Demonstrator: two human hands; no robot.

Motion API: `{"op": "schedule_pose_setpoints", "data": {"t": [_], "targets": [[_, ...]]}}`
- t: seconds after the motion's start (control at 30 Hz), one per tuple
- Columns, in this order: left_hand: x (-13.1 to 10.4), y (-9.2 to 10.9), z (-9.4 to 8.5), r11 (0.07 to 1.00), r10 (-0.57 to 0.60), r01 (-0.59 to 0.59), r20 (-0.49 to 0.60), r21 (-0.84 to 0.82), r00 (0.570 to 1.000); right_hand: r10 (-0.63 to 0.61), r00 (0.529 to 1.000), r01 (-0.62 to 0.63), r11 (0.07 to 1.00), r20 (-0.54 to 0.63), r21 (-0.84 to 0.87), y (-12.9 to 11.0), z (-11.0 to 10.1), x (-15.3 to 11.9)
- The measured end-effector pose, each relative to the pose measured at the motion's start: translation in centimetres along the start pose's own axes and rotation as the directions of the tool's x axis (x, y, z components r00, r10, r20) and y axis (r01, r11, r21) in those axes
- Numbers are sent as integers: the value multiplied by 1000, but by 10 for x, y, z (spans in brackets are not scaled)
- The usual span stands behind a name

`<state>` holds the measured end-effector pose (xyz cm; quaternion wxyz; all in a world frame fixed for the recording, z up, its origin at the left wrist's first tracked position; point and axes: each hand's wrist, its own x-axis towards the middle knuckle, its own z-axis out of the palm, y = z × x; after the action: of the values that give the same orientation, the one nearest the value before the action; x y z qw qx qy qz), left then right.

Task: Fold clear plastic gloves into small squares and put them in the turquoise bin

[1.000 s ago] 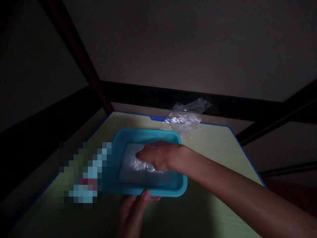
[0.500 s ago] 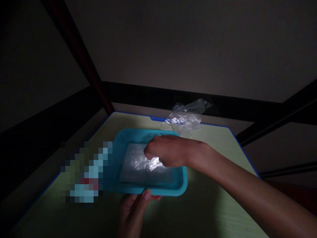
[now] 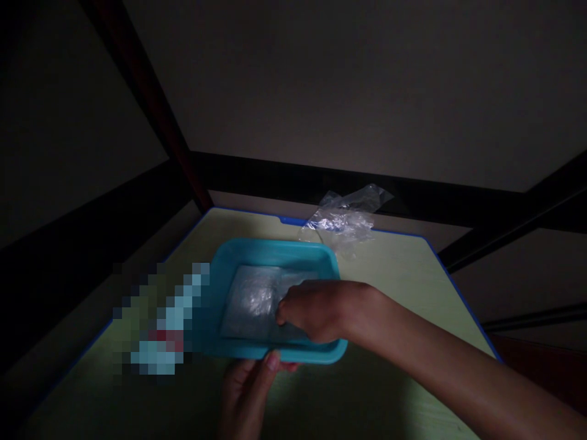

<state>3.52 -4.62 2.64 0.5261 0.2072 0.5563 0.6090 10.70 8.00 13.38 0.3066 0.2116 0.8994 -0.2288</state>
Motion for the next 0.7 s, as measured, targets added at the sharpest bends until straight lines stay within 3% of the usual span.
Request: {"op": "schedule_pose_setpoints", "data": {"t": [0.3,0.43,0.57,0.63,0.7], "targets": [[-1,2,2,1000,-6,7,-15,4,1000,-29,1000,29,1000,5,7,4,2,2],[-1,3,1,1000,-10,10,-14,9,1000,13,973,-4,999,-230,37,8,0,4],[-1,4,1,1000,-13,13,-29,12,999,70,864,-21,994,-499,103,12,0,22],[-1,4,2,1000,-7,8,-27,11,1000,107,843,-34,989,-528,146,12,-1,35],[-1,5,2,1000,0,1,-23,15,1000,149,852,-64,981,-502,183,10,-3,46]]}}
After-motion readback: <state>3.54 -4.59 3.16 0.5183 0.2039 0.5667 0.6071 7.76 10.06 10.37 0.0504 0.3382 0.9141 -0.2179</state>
